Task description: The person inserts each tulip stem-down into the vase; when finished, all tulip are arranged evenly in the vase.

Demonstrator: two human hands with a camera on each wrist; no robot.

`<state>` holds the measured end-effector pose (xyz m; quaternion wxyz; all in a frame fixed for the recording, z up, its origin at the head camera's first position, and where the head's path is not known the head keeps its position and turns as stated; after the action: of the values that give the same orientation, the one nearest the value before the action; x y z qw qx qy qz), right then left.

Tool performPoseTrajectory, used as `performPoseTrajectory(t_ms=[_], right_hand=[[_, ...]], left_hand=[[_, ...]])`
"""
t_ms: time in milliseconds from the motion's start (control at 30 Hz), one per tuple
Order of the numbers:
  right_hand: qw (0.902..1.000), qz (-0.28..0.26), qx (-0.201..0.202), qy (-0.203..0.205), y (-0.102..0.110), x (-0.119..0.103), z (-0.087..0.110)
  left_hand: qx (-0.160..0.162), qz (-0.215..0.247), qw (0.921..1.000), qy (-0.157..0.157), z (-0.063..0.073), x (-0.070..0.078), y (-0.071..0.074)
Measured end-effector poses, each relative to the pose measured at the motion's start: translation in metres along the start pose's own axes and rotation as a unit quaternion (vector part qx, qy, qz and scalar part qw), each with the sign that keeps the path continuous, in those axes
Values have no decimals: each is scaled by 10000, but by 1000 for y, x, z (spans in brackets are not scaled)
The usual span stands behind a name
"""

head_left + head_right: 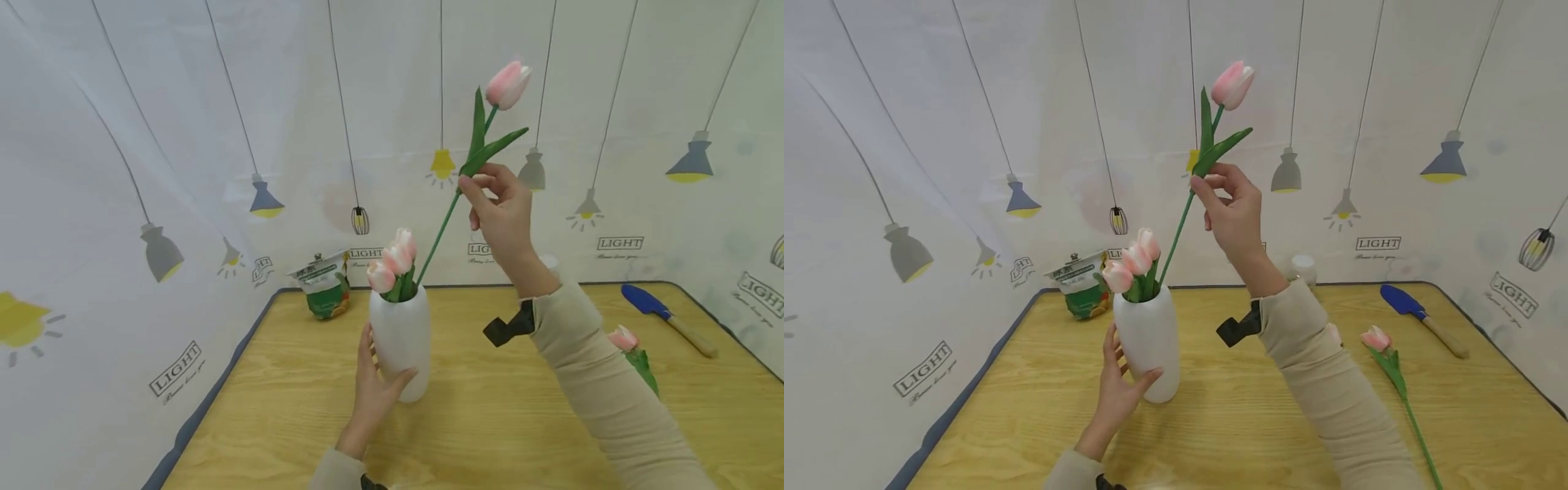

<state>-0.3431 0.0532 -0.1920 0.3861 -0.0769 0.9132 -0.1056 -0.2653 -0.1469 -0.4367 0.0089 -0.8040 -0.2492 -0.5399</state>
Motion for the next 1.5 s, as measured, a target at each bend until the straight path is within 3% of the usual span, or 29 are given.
performPoseTrajectory(t_ms=[200,333,467,667,833,1000,1300,1500], right_hand=[[9912,851,-915,-426,-10,29,24],[9746,1346,-1613,-780,-18,48,46],[9587,1683,-1988,-1144,-22,66,67],[9488,2020,-1913,-1495,-19,82,84],[9536,2016,-1670,-1488,-16,85,86],[9565,1965,-1670,-1365,-18,85,87],[9281,2917,-1958,-1235,-25,80,86],[9350,2683,-1976,-1214,-22,83,89]], left_hand=[[7,59,10000,-20,1,1,0],[-28,4,10000,-7,1,2,0],[-35,-24,10000,-18,1,2,0],[-16,-18,10000,-22,1,0,-1],[-18,-28,10000,-28,2,3,0],[17,-83,9999,-134,2,5,1],[83,-151,9997,-156,3,4,2],[40,-97,9998,-168,2,4,0]])
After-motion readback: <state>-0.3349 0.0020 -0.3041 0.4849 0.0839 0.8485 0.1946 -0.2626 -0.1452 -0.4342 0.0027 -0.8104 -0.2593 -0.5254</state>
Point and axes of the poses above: each hand's wrist, its own z-axis away from the middle knuckle, its own y-axis out of the back of the hand, x = y × z, the point moved 4 cm from there along -z, towards the middle knuckle, and after that the axes turned 6 degrees about x, right-handed, at the moved point
